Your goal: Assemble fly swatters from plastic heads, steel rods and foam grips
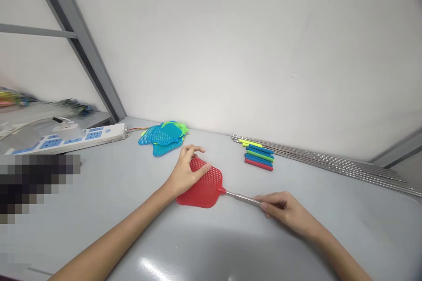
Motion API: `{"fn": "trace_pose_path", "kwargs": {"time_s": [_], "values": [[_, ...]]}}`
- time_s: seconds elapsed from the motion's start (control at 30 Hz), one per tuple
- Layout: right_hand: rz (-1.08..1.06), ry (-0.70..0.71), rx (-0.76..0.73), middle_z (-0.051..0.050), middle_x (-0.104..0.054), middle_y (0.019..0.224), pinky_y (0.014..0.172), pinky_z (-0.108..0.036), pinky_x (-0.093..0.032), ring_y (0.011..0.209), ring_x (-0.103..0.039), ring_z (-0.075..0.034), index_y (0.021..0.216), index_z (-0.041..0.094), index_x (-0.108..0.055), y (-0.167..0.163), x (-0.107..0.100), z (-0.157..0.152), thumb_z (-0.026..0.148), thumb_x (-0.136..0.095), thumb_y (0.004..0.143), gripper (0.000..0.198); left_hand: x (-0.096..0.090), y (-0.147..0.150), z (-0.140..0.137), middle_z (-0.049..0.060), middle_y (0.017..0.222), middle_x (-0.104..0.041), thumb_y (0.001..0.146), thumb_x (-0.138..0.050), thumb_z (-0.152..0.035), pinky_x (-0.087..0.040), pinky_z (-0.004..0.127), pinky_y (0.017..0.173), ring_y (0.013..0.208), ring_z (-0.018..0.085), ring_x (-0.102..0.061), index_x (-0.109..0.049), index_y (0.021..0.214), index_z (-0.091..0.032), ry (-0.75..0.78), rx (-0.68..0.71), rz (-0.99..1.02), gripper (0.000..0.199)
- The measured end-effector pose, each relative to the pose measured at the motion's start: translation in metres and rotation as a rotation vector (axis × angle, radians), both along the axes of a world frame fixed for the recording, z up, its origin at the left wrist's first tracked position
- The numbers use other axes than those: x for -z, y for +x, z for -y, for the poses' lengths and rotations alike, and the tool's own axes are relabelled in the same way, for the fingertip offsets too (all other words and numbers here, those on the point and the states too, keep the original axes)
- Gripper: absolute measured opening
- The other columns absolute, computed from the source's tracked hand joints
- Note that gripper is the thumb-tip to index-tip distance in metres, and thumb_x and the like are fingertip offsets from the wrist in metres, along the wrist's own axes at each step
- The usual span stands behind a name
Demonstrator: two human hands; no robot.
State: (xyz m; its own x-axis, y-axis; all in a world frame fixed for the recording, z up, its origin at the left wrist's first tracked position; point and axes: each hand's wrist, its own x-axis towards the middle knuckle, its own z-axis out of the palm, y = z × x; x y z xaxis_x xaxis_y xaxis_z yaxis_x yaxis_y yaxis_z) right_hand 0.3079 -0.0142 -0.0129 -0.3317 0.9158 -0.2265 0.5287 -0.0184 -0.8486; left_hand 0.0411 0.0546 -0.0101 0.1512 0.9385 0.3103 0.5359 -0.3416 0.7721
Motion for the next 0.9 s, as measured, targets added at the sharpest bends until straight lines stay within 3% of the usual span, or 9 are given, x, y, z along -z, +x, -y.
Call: {"fn": "trace_pose_path", "kwargs": {"time_s": [0.17, 0.3, 0.4, 0.53, 0.63, 0.8, 0.9], "values": [[-0.044, 0.011, 0.039, 0.0, -0.043, 0.052, 0.051, -0.024, -0.029, 0.05, -0.033, -0.01, 0.069, 0.016, -0.065, 0.004, 0.002, -0.001, 0.047, -0.041, 0.072, 0.039, 0.002, -0.005, -0.002, 0.002, 0.104, -0.039, 0.07, -0.042, -0.023, -0.045, 0.026, 0.058, 0.069, 0.011, -0.051, -0.037, 0.099, -0.024, -0.316, 0.134, 0.398, 0.03], [-0.065, -0.005, 0.044, 0.002, -0.039, 0.052, 0.051, -0.024, -0.028, 0.048, -0.027, -0.008, 0.074, 0.016, -0.064, 0.01, 0.003, -0.003, 0.046, -0.042, 0.073, 0.038, 0.001, -0.004, -0.002, 0.002, 0.103, -0.042, 0.064, -0.041, -0.016, -0.045, 0.023, 0.05, 0.062, 0.009, -0.051, -0.038, 0.096, -0.023, -0.466, 0.166, 0.471, 0.033], [-0.067, -0.006, 0.036, 0.002, -0.039, 0.053, 0.05, -0.024, -0.027, 0.05, -0.027, -0.008, 0.086, 0.017, -0.064, 0.013, 0.001, -0.003, 0.046, -0.043, 0.072, 0.038, -0.007, -0.004, -0.001, 0.003, 0.103, -0.045, 0.063, -0.047, -0.017, -0.047, 0.025, 0.054, 0.066, 0.011, -0.055, -0.041, 0.095, -0.023, -0.541, 0.168, 0.551, 0.034], [-0.08, -0.019, 0.021, 0.002, -0.039, 0.053, 0.047, -0.023, -0.023, 0.05, -0.027, -0.008, 0.1, 0.019, -0.059, 0.014, -0.001, -0.003, 0.045, -0.044, 0.073, 0.041, -0.018, -0.004, 0.0, 0.007, 0.093, -0.056, 0.066, -0.055, -0.029, -0.047, 0.032, 0.068, 0.079, 0.019, -0.057, -0.048, 0.095, -0.018, -0.782, 0.215, 0.731, 0.032], [-0.076, -0.01, 0.015, 0.002, -0.038, 0.053, 0.048, -0.023, -0.023, 0.051, -0.028, -0.009, 0.102, 0.019, -0.058, 0.014, -0.003, -0.002, 0.044, -0.043, 0.074, 0.04, -0.017, -0.004, 0.0, 0.013, 0.097, -0.058, 0.068, -0.053, -0.039, -0.045, 0.033, 0.074, 0.087, 0.024, -0.055, -0.053, 0.09, -0.012, -0.919, 0.253, 0.777, 0.035], [-0.045, 0.015, 0.034, 0.002, -0.039, 0.053, 0.051, -0.024, -0.026, 0.053, -0.032, -0.01, 0.102, 0.02, -0.058, 0.013, -0.004, -0.001, 0.045, -0.042, 0.073, 0.041, -0.012, -0.001, 0.003, 0.014, 0.1, -0.059, 0.067, -0.05, -0.046, -0.045, 0.034, 0.075, 0.09, 0.025, -0.054, -0.055, 0.093, -0.011, -0.96, 0.209, 0.74, 0.044], [-0.022, 0.024, 0.044, 0.001, -0.04, 0.053, 0.051, -0.024, -0.027, 0.053, -0.032, -0.011, 0.102, 0.02, -0.057, 0.013, -0.004, 0.0, 0.045, -0.041, 0.073, 0.042, -0.014, 0.001, 0.007, 0.013, 0.101, -0.058, 0.067, -0.052, -0.044, -0.045, 0.034, 0.076, 0.09, 0.024, -0.055, -0.055, 0.096, -0.013, -0.975, 0.266, 0.714, 0.042]]}}
